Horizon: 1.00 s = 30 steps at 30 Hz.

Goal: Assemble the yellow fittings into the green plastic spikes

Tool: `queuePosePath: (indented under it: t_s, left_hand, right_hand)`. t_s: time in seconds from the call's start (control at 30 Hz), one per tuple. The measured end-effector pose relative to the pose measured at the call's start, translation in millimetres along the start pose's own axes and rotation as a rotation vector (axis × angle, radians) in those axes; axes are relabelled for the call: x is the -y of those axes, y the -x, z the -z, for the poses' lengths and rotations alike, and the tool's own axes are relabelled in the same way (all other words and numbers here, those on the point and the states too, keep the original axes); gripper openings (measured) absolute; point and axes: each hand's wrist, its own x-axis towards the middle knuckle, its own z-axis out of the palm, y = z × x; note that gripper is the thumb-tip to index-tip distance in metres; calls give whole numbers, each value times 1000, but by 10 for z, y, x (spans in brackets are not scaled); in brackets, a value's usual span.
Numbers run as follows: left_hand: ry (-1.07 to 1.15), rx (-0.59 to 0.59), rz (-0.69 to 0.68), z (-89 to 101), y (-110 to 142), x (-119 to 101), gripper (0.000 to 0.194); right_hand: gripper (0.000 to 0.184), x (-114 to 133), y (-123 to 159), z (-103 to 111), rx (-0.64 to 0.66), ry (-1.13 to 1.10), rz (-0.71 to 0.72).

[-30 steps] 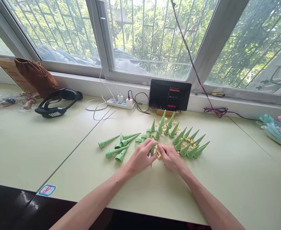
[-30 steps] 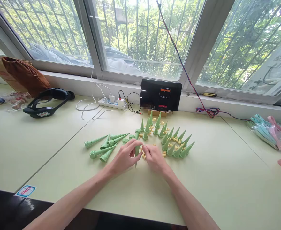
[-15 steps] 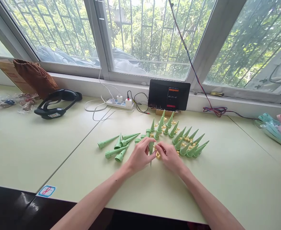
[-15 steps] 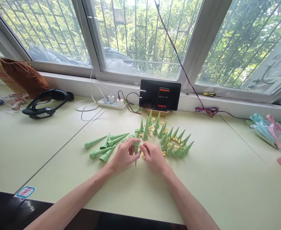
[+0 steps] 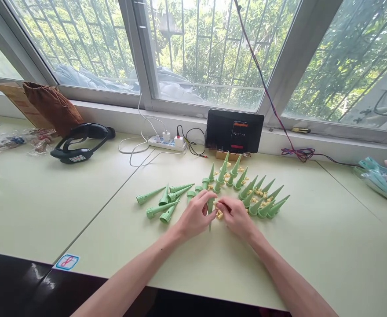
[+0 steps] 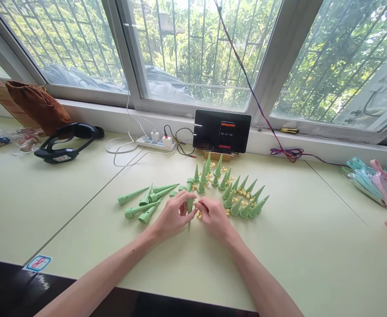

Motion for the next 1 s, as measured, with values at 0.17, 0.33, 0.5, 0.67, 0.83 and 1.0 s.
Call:
queuePosePath:
  t_s: [0.17,0.33,0.5,0.67,0.83,1.0]
  left_hand:
    - [-13,13,-15,-6,6,17,25]
    - [-20,22,-32,-9,7,18,25]
    - [-50,17,-73,-5,3,4,23]
    - [-94,3,-118,-11,12,10,21]
    - [-117,1,-138,-21,19,16,21]
    - [-133,0,-159,-15,17,12,21]
  right_hand:
    - [33,0,7,-4,-10,22,10]
    - [37,9,2,-7,-10,41,5]
    - [38,23,4,-13,3,14,-16]
    - [40,31,2,-12,10,0,-25]
    - [42,36,-1,-9,29,-22,-56]
    - [44,36,-13,-9,39,-57,-88]
